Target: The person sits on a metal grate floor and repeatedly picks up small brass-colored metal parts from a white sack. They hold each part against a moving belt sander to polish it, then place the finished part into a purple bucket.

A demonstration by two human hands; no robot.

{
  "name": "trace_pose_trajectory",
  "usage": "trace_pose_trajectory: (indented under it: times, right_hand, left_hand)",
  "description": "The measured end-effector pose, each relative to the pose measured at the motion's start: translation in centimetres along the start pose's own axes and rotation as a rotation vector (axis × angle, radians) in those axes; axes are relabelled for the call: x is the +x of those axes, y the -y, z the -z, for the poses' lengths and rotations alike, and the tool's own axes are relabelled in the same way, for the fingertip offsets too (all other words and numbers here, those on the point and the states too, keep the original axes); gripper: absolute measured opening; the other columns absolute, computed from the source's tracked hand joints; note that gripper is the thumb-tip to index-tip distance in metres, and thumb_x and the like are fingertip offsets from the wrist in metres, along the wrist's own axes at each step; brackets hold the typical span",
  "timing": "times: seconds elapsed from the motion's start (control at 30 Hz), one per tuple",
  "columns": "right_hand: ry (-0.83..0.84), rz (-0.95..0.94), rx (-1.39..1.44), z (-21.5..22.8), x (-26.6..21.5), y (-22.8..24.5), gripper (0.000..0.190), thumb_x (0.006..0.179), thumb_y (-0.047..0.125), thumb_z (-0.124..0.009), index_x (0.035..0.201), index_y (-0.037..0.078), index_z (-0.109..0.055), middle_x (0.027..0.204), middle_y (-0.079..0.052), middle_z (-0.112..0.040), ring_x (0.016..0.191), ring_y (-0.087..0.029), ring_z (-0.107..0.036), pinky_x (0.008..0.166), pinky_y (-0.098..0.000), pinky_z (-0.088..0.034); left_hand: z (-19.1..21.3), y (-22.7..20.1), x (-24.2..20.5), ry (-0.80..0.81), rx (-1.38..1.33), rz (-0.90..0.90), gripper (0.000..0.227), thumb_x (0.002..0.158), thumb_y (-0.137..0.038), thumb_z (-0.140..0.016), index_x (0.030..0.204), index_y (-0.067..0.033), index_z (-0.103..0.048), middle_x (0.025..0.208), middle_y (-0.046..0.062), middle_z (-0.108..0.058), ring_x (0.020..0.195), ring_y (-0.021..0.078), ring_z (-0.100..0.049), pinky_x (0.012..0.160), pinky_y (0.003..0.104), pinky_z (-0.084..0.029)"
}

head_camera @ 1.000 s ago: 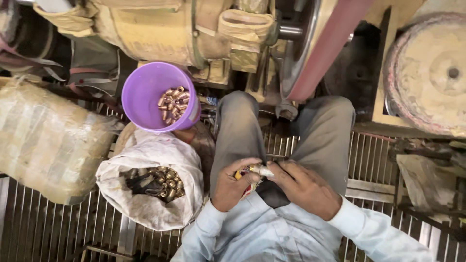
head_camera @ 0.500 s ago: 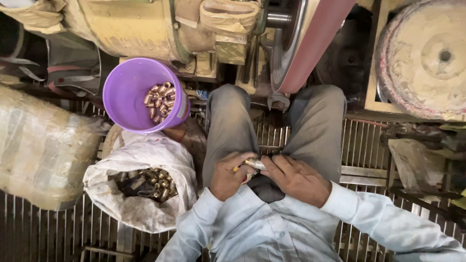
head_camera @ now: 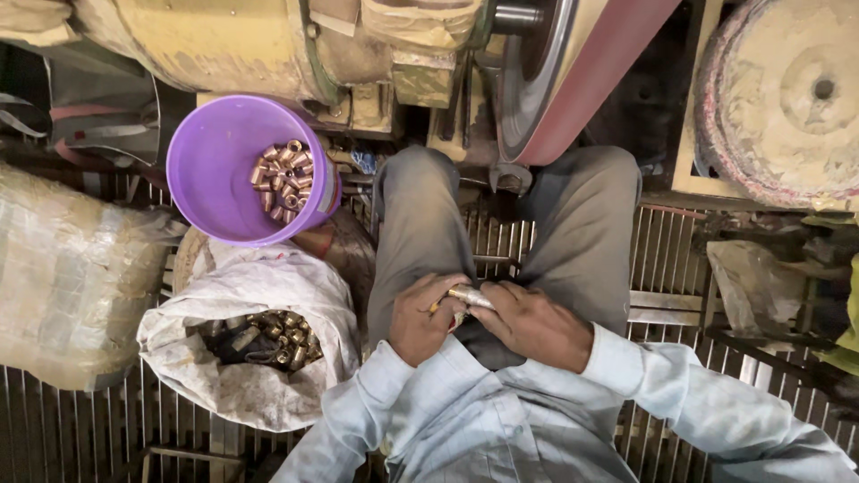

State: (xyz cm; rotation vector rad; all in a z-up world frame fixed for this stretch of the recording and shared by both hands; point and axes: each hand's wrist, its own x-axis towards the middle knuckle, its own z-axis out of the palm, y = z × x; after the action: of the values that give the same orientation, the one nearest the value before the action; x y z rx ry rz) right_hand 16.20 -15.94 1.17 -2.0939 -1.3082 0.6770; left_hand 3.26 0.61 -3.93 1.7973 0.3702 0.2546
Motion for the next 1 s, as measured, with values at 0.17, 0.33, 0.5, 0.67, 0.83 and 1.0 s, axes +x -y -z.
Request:
trace_pose_trajectory:
  times: [0.17, 0.33, 0.5, 0.67, 0.83, 1.0]
  right_hand:
    - [0.071, -0.043, 0.189, 0.3, 1.0, -1.2, 0.023, 0.101, 0.026, -0.064, 0.108, 0.005, -0.061, 0.093, -0.020, -0.069, 0.083, -0.043, -0.069, 0.068, -0.0474, -0.054]
    - [-0.016, -0.007, 0.112, 0.9, 1.2, -0.7, 0.030, 0.098, 0.026, -0.067, 0.117, 0.004, -0.061, 0.097, -0.020, -0.067, 0.081, -0.043, -0.068, 0.066, -0.0470, -0.053]
    - [-0.178, 0.191, -0.306, 2.1, -0.6, 0.5, 0.038, 0.093, 0.032, -0.071, 0.113, 0.002, -0.061, 0.095, -0.013, -0.066, 0.071, -0.030, -0.069, 0.061, -0.0382, -0.056]
    - [-0.152, 0.264, -0.434, 2.8, -1.6, 1.8, 0.037, 0.091, 0.034, -0.073, 0.108, 0.002, -0.064, 0.083, -0.009, -0.061, 0.063, -0.023, -0.066, 0.054, -0.0347, -0.054]
    - [-0.088, 0.269, -0.405, 1.3, -0.8, 1.8, 0.032, 0.092, 0.028, -0.072, 0.109, 0.001, -0.063, 0.085, -0.012, -0.061, 0.066, -0.026, -0.066, 0.055, -0.0355, -0.054]
    - [-0.090, 0.259, -0.453, 0.5, -0.2, 0.8, 0.037, 0.091, 0.030, -0.071, 0.109, -0.001, -0.063, 0.083, -0.013, -0.062, 0.066, -0.028, -0.067, 0.053, -0.0385, -0.054]
  left_hand:
    - [0.2, -0.1, 0.4, 0.024, -0.023, 0.062, 0.026, 0.088, -0.008, -0.068, 0.113, -0.0044, -0.072, 0.096, 0.013, -0.070, 0.084, 0.0284, -0.070, 0.077, 0.035, -0.055]
    - [1.1, -0.8, 0.9, 0.051, -0.291, 0.162, 0.033, 0.100, -0.014, -0.061, 0.131, -0.0051, -0.066, 0.093, 0.007, -0.069, 0.078, 0.0164, -0.065, 0.070, 0.029, -0.051]
    - [0.8, -1.1, -0.1, -0.287, -0.640, 0.494, 0.038, 0.108, -0.029, -0.048, 0.127, 0.0000, -0.065, 0.081, 0.003, -0.065, 0.061, 0.0090, -0.053, 0.053, 0.023, -0.042]
    - [-0.6, -1.0, 0.6, -0.465, -0.203, 0.187, 0.037, 0.115, -0.029, -0.040, 0.128, 0.0005, -0.058, 0.107, 0.010, -0.066, 0.094, 0.0165, -0.064, 0.083, 0.029, -0.052]
    - [-3.0, -0.8, 0.0, -0.250, -0.301, 0.337, 0.043, 0.111, -0.032, -0.035, 0.128, -0.0004, -0.060, 0.108, 0.013, -0.068, 0.096, 0.0205, -0.065, 0.087, 0.031, -0.053]
    - [-2.3, 1.0, 0.1, 0.046, -0.509, 0.150, 0.048, 0.116, -0.035, -0.027, 0.135, -0.0010, -0.055, 0.126, 0.012, -0.066, 0.115, 0.0185, -0.064, 0.103, 0.031, -0.050]
